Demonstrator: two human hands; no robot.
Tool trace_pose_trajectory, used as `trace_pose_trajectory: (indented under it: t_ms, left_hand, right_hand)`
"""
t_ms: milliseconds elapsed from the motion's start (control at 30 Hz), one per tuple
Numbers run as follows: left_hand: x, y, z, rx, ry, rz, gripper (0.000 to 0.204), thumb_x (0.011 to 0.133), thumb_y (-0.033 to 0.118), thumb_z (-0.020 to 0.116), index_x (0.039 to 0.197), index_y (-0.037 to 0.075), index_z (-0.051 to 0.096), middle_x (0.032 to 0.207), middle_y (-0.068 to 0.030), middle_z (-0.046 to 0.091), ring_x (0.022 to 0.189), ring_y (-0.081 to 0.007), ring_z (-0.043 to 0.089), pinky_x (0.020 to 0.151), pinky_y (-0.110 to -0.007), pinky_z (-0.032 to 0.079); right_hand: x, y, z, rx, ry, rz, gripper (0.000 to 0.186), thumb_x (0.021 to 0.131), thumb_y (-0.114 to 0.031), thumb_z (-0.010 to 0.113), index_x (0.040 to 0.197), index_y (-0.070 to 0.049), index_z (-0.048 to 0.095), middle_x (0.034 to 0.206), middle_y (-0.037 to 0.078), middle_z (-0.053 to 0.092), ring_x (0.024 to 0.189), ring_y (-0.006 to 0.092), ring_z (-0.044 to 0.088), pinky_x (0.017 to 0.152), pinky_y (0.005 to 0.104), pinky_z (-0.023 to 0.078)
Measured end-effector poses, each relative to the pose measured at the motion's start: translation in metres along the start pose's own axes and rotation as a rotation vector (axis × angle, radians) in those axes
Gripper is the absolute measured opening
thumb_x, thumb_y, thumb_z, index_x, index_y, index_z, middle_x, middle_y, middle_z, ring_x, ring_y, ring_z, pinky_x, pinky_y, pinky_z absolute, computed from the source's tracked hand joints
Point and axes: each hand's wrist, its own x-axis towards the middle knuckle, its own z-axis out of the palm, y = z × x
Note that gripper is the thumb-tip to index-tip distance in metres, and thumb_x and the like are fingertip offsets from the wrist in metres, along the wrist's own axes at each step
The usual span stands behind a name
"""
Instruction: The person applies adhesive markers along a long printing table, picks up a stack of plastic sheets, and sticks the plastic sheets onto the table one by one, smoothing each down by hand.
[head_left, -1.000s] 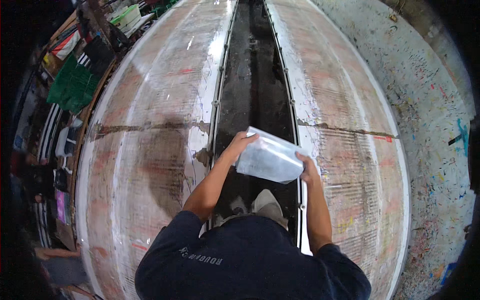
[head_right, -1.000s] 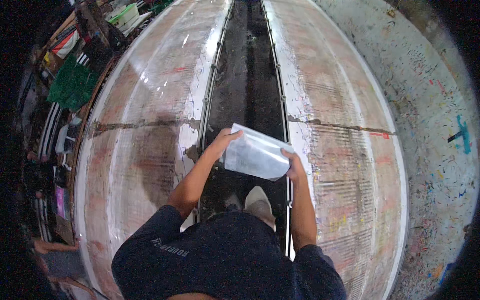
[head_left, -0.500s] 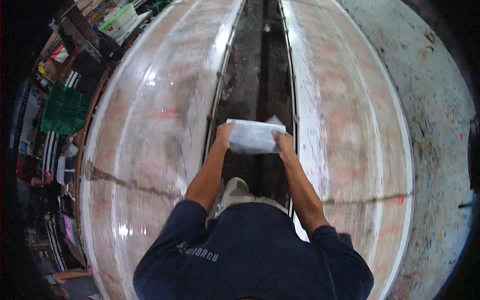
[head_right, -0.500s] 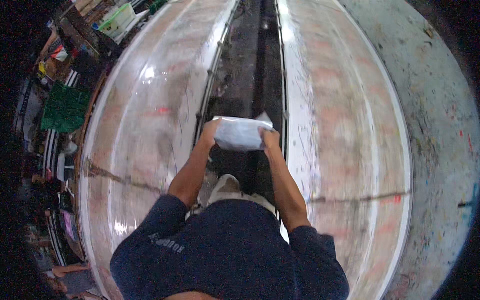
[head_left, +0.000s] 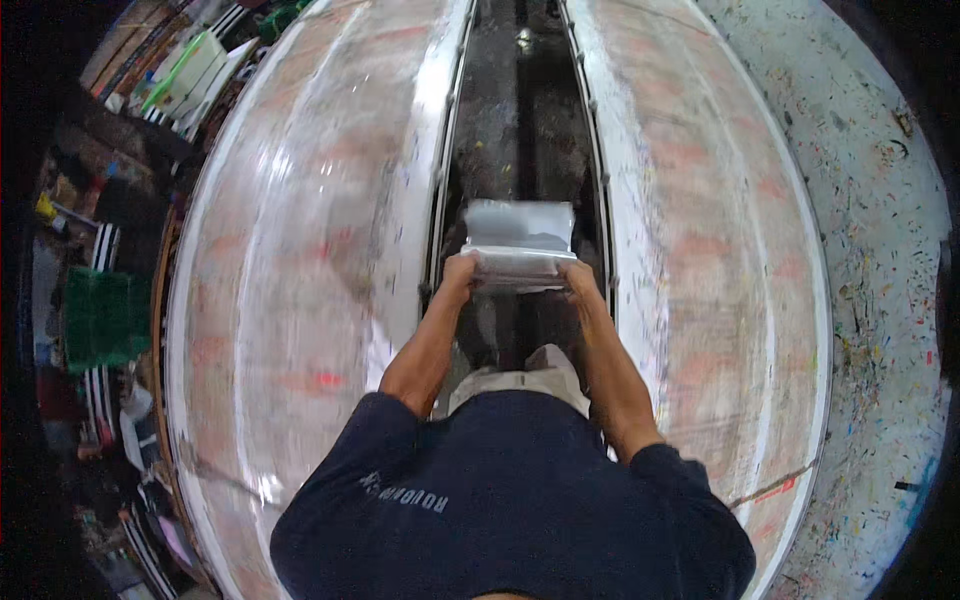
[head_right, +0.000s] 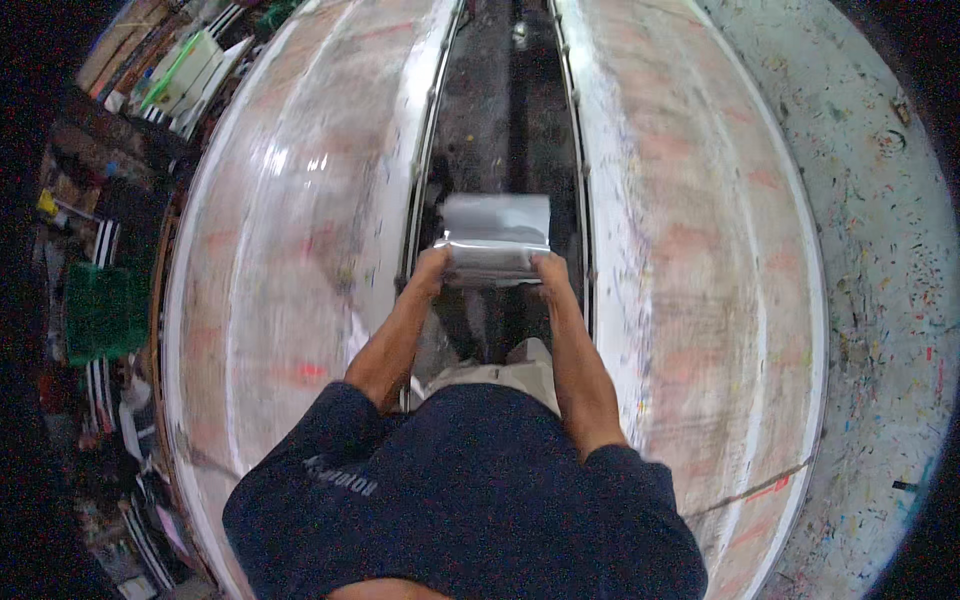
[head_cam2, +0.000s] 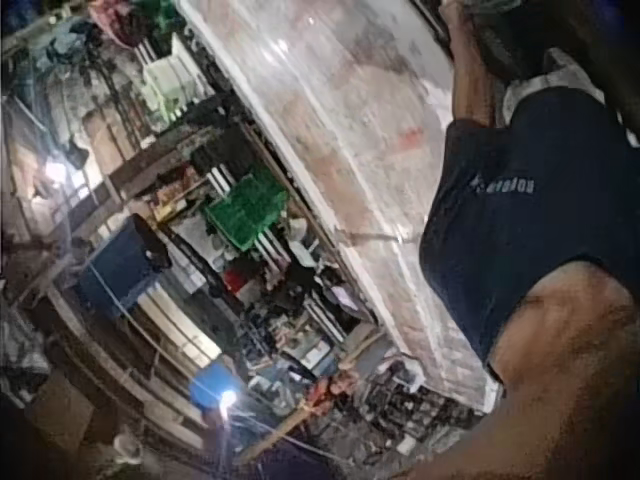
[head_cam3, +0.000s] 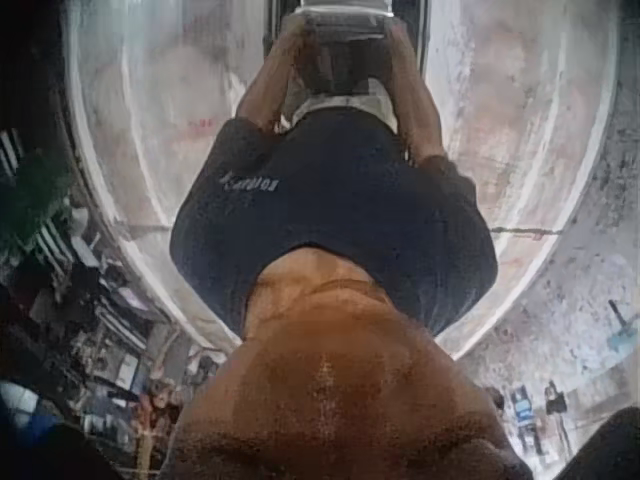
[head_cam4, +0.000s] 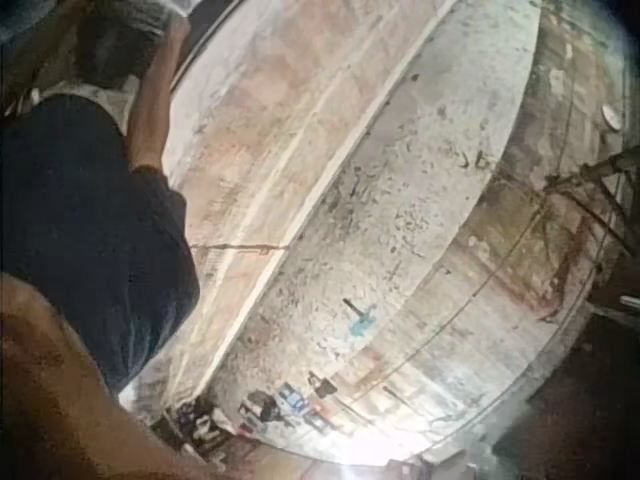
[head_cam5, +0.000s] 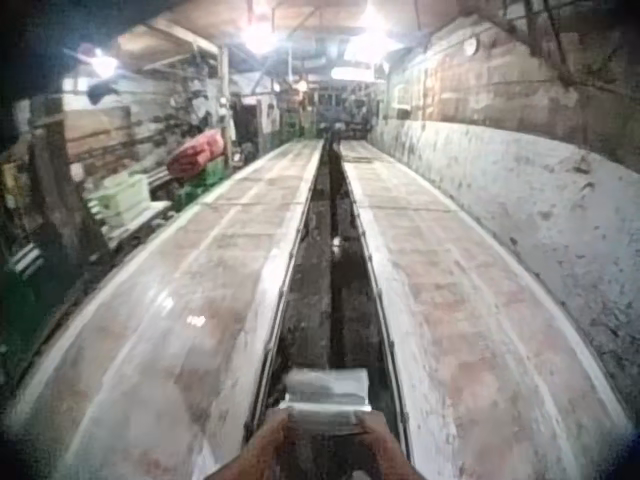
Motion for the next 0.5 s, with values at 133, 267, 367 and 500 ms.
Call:
trace_pose_trajectory:
  t_ms: [133,267,367,500]
  left_hand:
    - [0.115,0.084,0.01,0.05,-0.01,0.06,0.035,0.091,0.03,0.065,0.114,0.003,0.065,0.103,-0.0136,0.065,0.087,-0.0292,0.063,0.069,-0.048,0.05]
    - [0.223,0.145,0.054,0.201,0.232,0.164,0.039,0.088,0.031,0.067,0.104,-0.004,0.07,0.102,-0.0228,0.07,0.09,-0.0343,0.068,0.07,-0.048,0.051]
    - [0.288,0.181,0.062,0.292,0.28,0.327,0.041,0.087,0.035,0.068,0.095,-0.004,0.072,0.096,-0.0237,0.071,0.089,-0.0336,0.069,0.07,-0.045,0.052]
    - [0.369,0.256,0.119,0.416,0.44,0.301,0.048,0.088,0.042,0.065,0.097,-0.004,0.073,0.096,-0.0235,0.072,0.088,-0.0374,0.068,0.077,-0.044,0.05]
  right_hand:
    - [0.071,-0.08,0.013,0.32,-0.156,-0.073,0.044,0.088,-0.023,0.067,0.122,0.004,0.062,0.11,0.021,0.066,0.102,0.035,0.067,0.075,0.0501,0.057]
    - [0.187,-0.152,0.024,0.436,-0.105,0.084,0.045,0.091,-0.022,0.061,0.127,0.004,0.055,0.12,0.021,0.062,0.109,0.0389,0.061,0.081,0.0552,0.059]
    - [0.252,-0.2,0.017,0.492,-0.308,-0.057,0.044,0.097,-0.026,0.059,0.131,0.001,0.053,0.127,0.021,0.058,0.114,0.0408,0.058,0.087,0.0594,0.056]
    - [0.355,-0.277,0.015,0.284,-0.16,0.107,0.043,0.099,-0.027,0.055,0.134,-0.001,0.052,0.136,0.019,0.053,0.124,0.0418,0.052,0.096,0.0642,0.048]
